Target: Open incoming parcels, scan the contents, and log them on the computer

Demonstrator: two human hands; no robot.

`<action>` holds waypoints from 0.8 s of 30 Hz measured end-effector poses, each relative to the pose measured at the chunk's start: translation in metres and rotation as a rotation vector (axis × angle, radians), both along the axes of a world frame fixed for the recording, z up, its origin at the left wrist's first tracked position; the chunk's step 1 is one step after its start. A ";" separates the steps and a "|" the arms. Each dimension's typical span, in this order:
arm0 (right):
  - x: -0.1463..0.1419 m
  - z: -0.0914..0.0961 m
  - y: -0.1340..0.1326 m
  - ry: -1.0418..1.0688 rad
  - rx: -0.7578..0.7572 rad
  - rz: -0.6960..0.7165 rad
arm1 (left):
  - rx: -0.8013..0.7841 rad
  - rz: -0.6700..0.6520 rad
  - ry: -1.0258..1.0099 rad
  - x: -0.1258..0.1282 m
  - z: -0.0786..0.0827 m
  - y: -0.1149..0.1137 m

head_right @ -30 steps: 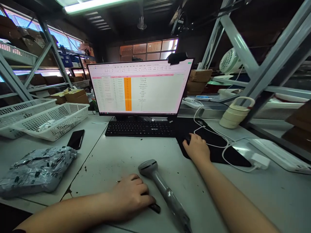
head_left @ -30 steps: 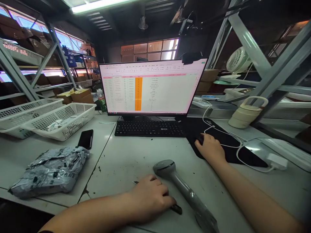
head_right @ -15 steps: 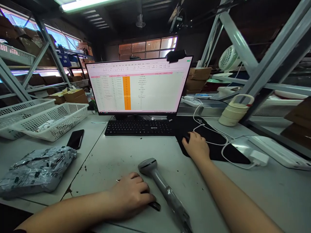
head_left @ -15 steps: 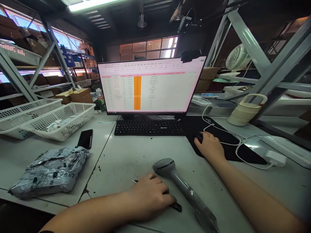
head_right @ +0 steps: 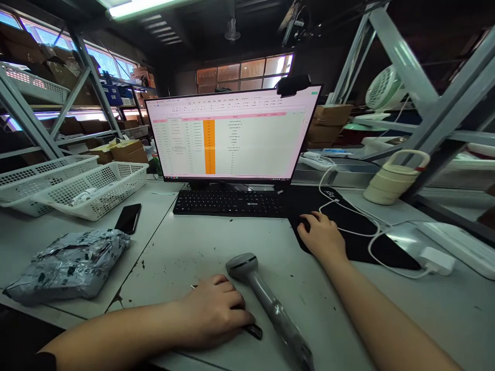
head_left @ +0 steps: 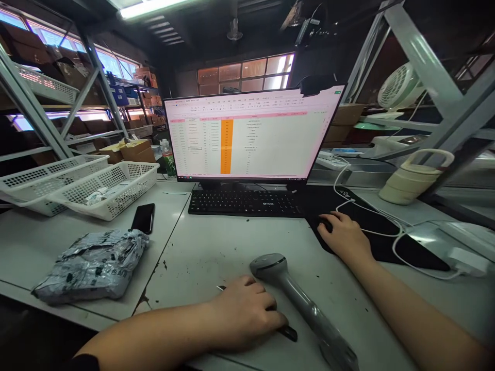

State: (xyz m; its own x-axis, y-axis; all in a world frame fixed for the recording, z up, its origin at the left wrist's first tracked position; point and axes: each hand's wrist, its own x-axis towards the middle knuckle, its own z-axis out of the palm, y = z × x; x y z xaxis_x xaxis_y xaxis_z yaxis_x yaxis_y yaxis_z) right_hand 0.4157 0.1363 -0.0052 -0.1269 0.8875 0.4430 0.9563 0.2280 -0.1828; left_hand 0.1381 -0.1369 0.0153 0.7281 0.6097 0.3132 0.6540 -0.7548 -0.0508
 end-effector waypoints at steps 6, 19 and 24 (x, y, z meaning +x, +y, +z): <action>-0.001 0.000 0.000 -0.010 0.029 -0.006 | 0.007 0.009 -0.006 0.000 0.000 0.000; -0.004 0.003 -0.002 0.034 -0.003 0.002 | -0.025 0.021 -0.003 0.002 -0.001 0.000; -0.003 0.001 0.000 0.072 0.031 0.024 | -0.036 0.030 0.009 0.002 0.002 0.000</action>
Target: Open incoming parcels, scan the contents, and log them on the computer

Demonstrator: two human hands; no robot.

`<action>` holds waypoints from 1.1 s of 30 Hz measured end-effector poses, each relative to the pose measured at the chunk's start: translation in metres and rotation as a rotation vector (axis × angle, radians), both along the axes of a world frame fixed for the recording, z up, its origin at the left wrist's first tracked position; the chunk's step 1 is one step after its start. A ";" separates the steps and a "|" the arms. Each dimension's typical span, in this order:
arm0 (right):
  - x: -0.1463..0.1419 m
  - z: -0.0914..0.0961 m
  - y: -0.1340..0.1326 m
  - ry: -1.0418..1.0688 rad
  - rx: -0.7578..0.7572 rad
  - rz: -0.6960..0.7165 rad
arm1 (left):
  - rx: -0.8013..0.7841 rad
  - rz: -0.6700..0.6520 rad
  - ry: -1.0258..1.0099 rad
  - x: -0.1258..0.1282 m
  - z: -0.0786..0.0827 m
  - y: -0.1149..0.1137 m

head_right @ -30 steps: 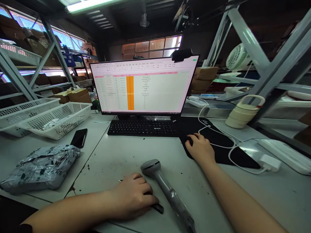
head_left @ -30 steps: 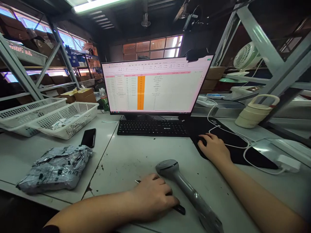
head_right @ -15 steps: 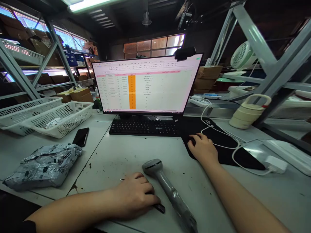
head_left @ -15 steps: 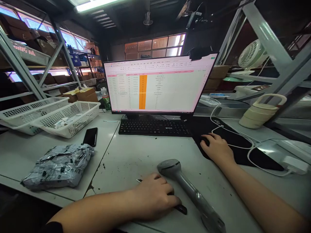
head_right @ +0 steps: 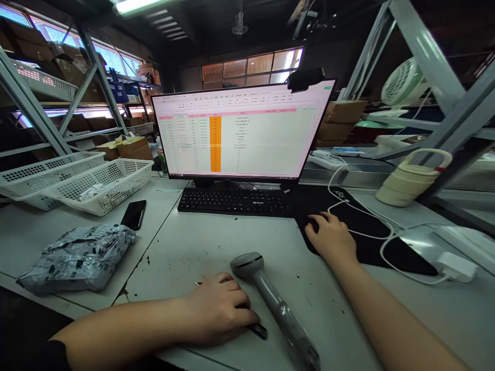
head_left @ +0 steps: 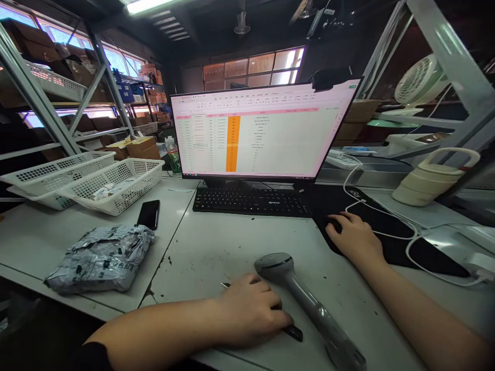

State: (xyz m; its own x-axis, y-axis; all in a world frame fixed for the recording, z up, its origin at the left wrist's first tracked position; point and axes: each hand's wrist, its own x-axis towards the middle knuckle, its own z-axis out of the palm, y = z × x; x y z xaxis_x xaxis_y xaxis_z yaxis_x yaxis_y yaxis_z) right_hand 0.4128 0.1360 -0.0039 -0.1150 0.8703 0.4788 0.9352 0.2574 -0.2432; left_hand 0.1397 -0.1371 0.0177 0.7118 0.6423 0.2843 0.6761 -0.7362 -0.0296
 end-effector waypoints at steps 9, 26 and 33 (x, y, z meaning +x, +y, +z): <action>-0.003 0.005 -0.006 -0.069 -0.037 -0.056 | 0.006 -0.029 0.033 -0.002 0.003 -0.001; -0.005 0.007 -0.015 -0.074 0.022 -0.110 | -0.026 -0.021 -0.092 0.001 -0.008 -0.002; -0.007 0.012 -0.019 -0.053 0.009 -0.086 | -0.004 -0.014 -0.103 0.002 -0.007 -0.002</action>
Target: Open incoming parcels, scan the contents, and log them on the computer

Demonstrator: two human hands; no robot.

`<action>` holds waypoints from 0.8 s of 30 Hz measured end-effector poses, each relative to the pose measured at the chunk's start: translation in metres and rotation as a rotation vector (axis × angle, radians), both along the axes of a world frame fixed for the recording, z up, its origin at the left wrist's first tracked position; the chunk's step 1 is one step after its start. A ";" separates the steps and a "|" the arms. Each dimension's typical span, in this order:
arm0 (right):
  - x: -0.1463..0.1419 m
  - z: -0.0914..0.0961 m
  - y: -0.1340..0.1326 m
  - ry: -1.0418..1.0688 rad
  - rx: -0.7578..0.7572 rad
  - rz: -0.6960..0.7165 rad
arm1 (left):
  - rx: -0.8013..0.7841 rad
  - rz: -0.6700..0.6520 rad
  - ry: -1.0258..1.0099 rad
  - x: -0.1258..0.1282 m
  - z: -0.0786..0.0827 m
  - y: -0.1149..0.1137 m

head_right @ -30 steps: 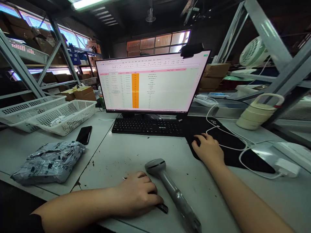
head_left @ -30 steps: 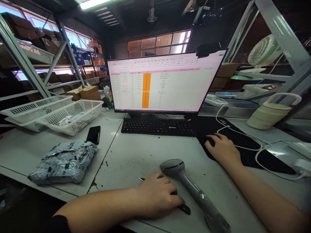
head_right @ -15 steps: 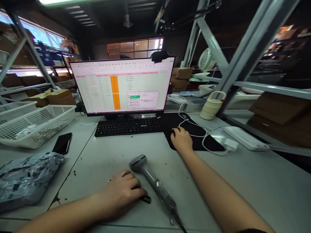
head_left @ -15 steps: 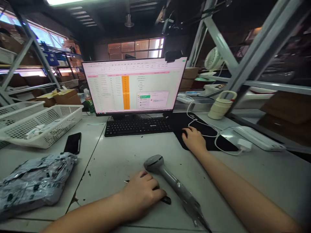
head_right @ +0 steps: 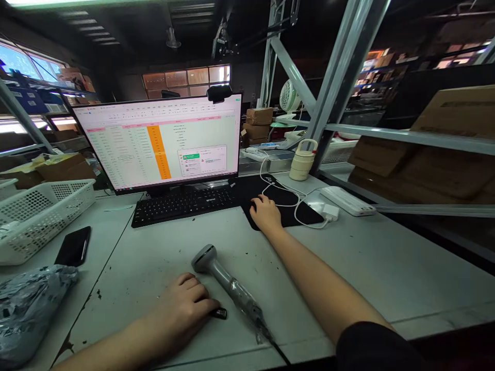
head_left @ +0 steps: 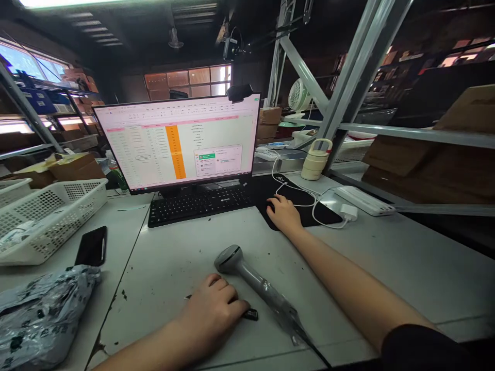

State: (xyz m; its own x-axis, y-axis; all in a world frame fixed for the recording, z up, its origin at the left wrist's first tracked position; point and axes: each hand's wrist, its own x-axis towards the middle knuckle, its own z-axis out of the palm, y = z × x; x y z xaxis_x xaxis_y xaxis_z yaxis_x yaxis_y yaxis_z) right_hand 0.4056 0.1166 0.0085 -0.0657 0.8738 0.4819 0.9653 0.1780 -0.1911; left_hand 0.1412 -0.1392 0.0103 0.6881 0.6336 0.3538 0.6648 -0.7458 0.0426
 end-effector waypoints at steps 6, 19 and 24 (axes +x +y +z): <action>0.005 -0.010 0.012 0.000 0.049 0.017 | 0.029 -0.051 0.038 -0.001 0.001 0.000; 0.000 -0.002 0.003 -0.013 -0.014 0.002 | -0.041 -0.016 0.004 -0.001 0.000 -0.002; 0.000 -0.001 0.001 0.007 -0.036 0.021 | -0.047 -0.009 -0.012 0.000 0.001 -0.002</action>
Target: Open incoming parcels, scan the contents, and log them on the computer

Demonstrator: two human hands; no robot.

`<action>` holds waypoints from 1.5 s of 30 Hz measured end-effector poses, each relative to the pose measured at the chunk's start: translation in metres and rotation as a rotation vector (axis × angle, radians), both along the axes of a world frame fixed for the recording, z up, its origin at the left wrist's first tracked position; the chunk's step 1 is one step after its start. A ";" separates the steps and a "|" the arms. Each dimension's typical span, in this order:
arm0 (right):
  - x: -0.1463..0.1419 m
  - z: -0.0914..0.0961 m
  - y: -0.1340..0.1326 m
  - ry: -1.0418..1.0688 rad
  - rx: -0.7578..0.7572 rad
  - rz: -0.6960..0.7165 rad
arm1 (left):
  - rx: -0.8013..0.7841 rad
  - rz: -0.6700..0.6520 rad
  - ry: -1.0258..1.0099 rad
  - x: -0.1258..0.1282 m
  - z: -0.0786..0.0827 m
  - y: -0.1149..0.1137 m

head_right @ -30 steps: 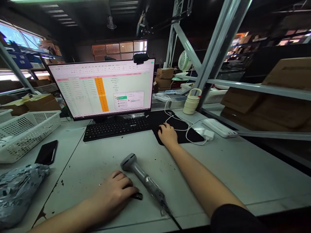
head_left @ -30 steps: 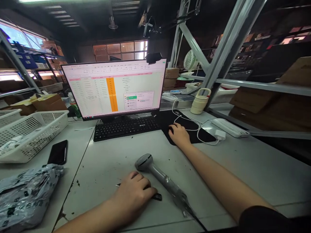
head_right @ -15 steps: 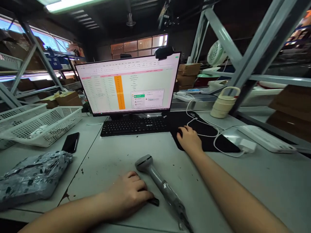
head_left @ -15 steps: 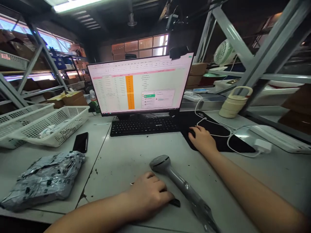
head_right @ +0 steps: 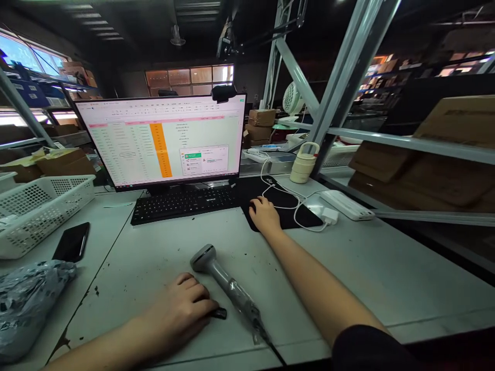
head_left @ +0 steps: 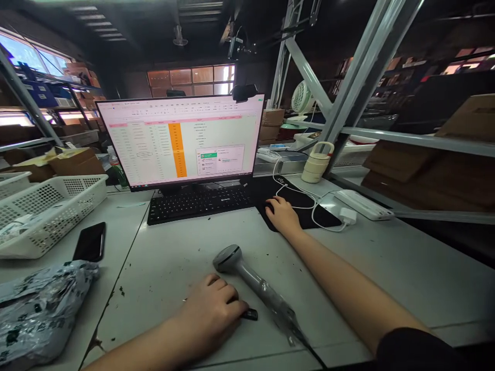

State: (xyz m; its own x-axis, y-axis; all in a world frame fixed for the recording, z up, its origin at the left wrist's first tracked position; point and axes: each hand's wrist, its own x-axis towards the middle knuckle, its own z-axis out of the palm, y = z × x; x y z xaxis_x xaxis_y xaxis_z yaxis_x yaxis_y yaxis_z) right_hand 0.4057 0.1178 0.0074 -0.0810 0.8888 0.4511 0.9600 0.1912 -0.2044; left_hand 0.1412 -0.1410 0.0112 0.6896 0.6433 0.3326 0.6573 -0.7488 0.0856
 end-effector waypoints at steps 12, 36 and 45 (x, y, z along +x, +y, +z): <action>0.000 -0.001 0.001 0.020 0.013 -0.008 | -0.006 0.007 -0.018 0.002 0.000 0.000; -0.002 0.002 -0.003 -0.022 -0.004 -0.043 | -0.007 0.000 -0.014 -0.001 -0.003 0.002; 0.001 -0.003 0.003 -0.050 0.031 -0.036 | -0.010 -0.018 0.082 -0.002 0.001 0.002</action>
